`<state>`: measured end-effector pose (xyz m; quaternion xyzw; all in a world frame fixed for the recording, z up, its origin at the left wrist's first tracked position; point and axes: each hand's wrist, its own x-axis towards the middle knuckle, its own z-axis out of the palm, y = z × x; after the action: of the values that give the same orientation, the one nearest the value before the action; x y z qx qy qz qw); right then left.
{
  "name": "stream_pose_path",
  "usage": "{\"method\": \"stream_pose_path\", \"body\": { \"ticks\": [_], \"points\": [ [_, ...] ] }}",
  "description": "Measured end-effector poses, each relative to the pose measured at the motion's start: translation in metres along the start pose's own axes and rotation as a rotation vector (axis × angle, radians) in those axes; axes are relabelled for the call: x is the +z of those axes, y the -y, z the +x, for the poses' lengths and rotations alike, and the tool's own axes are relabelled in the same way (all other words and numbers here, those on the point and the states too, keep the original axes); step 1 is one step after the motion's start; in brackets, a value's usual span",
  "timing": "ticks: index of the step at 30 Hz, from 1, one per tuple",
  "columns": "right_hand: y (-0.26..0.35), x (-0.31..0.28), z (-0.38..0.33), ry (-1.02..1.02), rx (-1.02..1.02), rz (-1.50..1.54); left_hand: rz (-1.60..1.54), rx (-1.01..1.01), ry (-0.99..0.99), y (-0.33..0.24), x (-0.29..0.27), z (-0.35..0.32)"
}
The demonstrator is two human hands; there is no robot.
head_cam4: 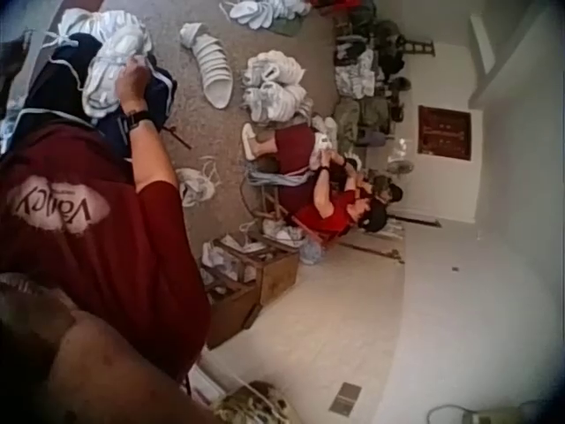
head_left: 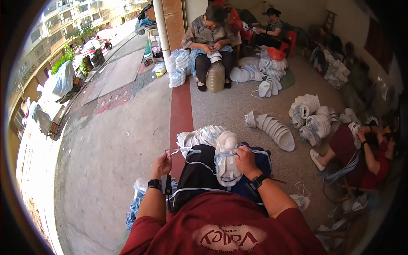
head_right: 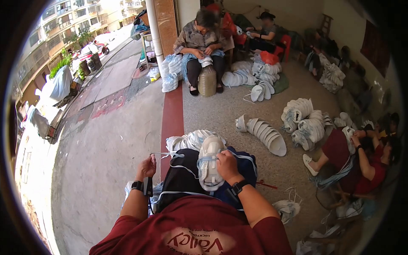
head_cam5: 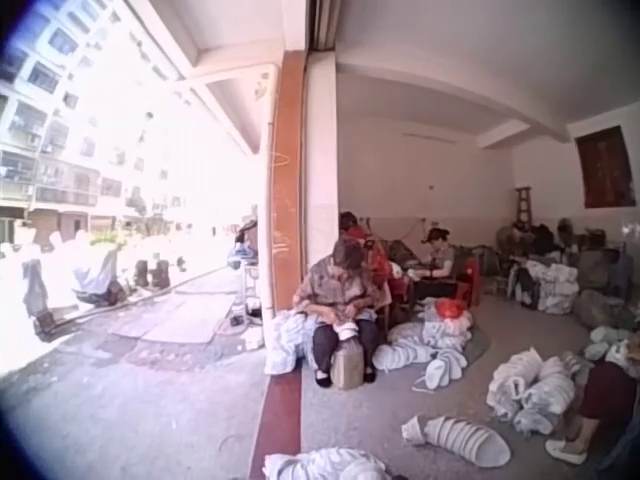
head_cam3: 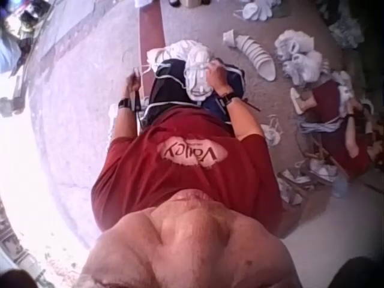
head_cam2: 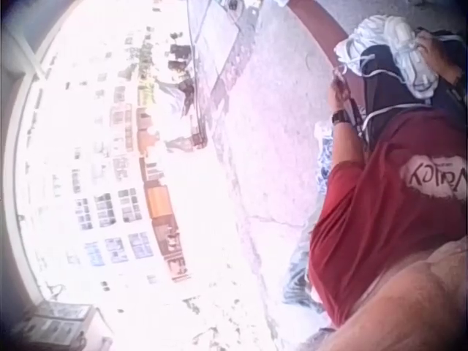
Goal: Lacing a white sneaker while sitting in an assembly area.
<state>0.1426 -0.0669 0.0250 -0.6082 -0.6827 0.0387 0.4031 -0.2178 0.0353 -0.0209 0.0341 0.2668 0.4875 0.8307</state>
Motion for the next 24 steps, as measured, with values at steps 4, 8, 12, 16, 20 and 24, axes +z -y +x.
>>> {"method": "stream_pose_path", "body": {
  "ticks": [4,8,12,16,20,24],
  "points": [
    [-0.001,0.01,-0.002,0.062,-0.104,-0.019,0.203,0.084,0.027,0.025,0.017,-0.015],
    [0.0,0.014,0.006,0.106,-0.174,-0.089,0.342,0.138,0.227,0.055,0.097,-0.024],
    [0.007,0.015,0.011,0.105,-0.157,-0.059,0.762,-0.212,0.326,0.103,0.111,-0.009],
    [0.012,0.015,0.013,0.117,-0.171,-0.057,1.013,-0.329,0.356,0.139,0.11,0.014],
    [0.014,0.016,0.011,0.084,-0.138,-0.029,1.027,-0.258,0.248,0.135,0.12,0.041],
    [0.009,0.016,0.007,0.095,-0.137,-0.011,0.791,0.033,0.167,0.126,0.125,0.058]
  ]
}}
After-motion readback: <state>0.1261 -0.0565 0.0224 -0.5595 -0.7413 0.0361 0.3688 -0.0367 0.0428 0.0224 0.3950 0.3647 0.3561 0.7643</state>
